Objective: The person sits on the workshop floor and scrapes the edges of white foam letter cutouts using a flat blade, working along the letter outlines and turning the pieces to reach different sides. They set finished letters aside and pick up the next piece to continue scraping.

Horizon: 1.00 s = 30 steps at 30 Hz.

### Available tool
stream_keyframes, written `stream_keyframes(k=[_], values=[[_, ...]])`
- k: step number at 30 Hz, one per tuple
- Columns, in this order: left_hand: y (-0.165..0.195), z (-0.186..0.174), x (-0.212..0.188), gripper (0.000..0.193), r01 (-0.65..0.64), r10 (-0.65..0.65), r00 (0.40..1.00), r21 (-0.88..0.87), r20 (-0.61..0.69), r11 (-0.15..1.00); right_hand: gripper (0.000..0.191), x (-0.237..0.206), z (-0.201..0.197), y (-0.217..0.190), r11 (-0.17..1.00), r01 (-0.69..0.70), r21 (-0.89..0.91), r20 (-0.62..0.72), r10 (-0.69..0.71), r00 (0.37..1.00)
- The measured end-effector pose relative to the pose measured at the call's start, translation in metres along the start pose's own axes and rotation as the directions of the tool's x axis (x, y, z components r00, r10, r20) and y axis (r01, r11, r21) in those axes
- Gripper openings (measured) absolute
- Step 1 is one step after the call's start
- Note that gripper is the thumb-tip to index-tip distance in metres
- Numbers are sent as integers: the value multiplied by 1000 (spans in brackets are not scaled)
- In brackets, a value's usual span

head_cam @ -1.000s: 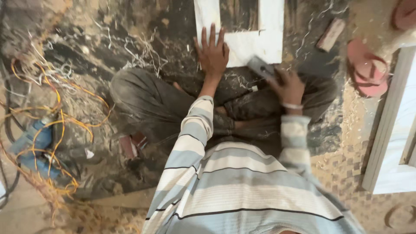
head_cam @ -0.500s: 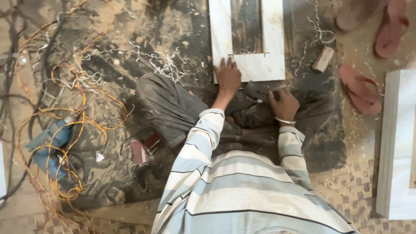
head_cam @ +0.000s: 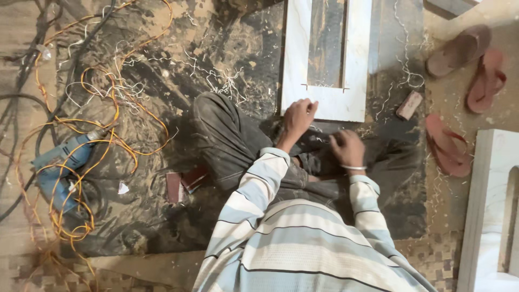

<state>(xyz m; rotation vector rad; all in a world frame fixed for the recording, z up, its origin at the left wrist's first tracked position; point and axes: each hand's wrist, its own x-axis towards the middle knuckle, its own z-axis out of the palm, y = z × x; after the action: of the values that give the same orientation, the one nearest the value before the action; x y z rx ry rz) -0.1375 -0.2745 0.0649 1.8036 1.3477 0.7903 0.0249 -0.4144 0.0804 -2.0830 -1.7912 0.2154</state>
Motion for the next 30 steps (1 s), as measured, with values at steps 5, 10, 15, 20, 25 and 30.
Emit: stream_keyframes(k=[5,10,15,20,25,30], values=[[-11,42,-7,34,-91,32,931,148,364,985,41,15,36,-33,996,33,89,196,-50,979],[-22,57,-18,34,-131,-44,875,324,482,937,45,28,59,-51,965,170,199,159,-203,966],[-6,35,-15,40,-22,-86,900,241,428,970,27,35,61,-43,911,-259,321,192,206,960],[18,6,-6,19,-316,318,948,140,9,938,24,44,52,-31,596,-351,722,157,354,922],[10,7,2,15,-255,256,925,43,-281,966,60,64,18,-49,981,-98,-170,-162,70,984],[-8,36,-5,28,-77,98,984,138,-151,987,98,255,-22,-98,970,149,194,-156,-119,981]])
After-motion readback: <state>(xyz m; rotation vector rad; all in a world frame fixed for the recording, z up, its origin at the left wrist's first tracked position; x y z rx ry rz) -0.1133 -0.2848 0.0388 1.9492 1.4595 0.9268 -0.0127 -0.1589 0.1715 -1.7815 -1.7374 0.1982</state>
